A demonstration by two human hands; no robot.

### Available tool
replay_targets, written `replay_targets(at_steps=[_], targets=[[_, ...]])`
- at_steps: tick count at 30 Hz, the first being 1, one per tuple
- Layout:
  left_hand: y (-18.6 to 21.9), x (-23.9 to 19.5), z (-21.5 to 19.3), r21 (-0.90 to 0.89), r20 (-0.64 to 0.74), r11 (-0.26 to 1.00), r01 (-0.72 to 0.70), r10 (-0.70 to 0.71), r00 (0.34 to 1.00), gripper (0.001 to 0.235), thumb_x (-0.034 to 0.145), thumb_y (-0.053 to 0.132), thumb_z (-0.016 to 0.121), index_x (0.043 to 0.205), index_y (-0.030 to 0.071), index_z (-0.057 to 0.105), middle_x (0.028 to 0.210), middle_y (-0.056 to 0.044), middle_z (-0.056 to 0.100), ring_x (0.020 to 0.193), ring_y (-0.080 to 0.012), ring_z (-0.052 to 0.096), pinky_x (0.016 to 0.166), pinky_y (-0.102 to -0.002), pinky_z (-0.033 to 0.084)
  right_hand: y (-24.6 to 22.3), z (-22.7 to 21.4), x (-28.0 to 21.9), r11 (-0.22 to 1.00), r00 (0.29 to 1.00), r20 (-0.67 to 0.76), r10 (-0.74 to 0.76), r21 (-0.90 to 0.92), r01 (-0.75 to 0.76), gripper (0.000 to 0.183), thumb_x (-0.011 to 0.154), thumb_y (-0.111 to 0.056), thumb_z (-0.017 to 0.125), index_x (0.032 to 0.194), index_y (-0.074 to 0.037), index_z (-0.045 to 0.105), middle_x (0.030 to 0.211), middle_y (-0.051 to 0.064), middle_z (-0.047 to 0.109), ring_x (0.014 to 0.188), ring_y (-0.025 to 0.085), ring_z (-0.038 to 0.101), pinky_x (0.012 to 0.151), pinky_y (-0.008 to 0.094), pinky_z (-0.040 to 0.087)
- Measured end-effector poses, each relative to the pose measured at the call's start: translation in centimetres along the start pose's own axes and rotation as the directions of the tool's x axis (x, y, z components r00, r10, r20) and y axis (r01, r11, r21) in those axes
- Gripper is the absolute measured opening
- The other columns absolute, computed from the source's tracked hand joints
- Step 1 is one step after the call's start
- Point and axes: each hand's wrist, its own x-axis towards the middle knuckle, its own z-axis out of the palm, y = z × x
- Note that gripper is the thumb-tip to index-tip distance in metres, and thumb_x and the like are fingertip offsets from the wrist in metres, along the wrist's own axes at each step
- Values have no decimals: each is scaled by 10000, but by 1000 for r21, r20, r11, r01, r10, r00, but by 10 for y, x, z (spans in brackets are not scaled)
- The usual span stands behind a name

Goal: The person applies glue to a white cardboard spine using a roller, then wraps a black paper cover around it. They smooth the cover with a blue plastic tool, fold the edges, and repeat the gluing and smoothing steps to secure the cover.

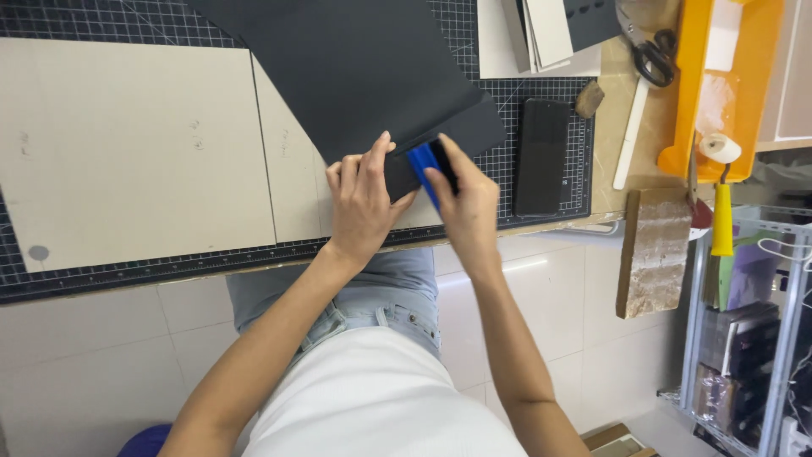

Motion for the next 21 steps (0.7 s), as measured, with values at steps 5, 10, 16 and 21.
replay_targets(at_steps=[5,10,16,21], targets=[[-1,-4,5,-72,25,997,40,-38,999,1046,731,247,950,1525,52,298,1270,-79,625,1000,-234,512,916,-406,342,1,2,-21,997,1000,30,7,-79,-5,453,914,-30,716,1349,23,604,965,242,722,900,425,718,727,480,575],[-2,-5,6,-62,19,996,57,-56,998,1057,744,271,943,1535,50,278,1231,-67,611,989,-231,512,904,-406,351,-6,12,-26,998,1000,0,28,-61,-27,434,937,-8,681,1362,13,593,894,177,725,781,306,730,640,379,586],[0,-5,5,-29,1,999,38,-38,999,1050,745,288,944,1529,35,293,1218,-69,622,981,-228,521,902,-402,351,-4,19,-17,995,999,-16,-28,-93,26,420,950,-10,674,1360,26,587,821,164,701,698,284,710,550,365,563],[-1,-6,8,-38,62,998,48,-46,997,1105,732,258,947,1553,53,236,1258,-62,597,1033,-228,502,938,-415,319,6,19,-10,989,1000,-6,-27,-145,26,419,939,-61,697,1345,-2,611,793,145,703,678,283,706,559,370,563]])
